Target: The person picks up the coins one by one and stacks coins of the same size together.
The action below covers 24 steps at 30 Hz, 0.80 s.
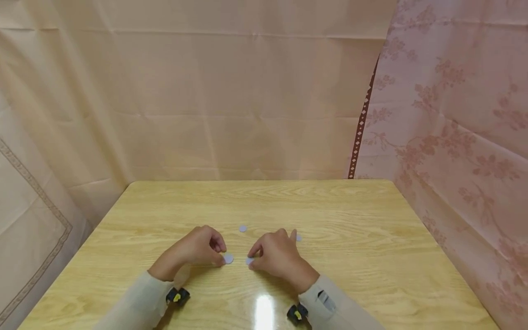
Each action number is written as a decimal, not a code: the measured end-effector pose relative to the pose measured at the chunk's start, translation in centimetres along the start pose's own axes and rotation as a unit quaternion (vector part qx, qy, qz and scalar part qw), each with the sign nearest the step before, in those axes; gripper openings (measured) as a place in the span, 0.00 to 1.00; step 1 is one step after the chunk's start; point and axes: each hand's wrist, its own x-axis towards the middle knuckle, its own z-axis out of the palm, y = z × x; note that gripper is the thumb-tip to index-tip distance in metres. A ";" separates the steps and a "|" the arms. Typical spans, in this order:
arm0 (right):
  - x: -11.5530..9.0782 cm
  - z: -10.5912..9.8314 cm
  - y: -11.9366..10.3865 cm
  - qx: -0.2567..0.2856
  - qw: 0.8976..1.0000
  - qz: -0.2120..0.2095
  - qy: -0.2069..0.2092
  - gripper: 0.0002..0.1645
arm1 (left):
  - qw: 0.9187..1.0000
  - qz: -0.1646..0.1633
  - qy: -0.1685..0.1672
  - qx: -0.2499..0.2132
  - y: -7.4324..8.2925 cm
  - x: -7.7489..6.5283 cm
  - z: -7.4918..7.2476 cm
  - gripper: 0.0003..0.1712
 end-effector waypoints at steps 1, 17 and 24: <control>0.0 0.0 0.0 0.000 1.000 -0.002 -0.001 0.07 | 1.000 -0.003 0.001 -0.003 0.0 0.1 -0.1 0.12; 0.1 -0.2 -0.2 -0.017 0.999 0.022 -0.015 0.07 | 0.998 -0.009 0.050 0.025 0.6 4.3 -0.7 0.14; 0.1 -0.2 -0.2 -0.013 0.999 0.027 -0.016 0.07 | 0.996 0.001 0.058 0.075 1.0 6.1 -0.6 0.17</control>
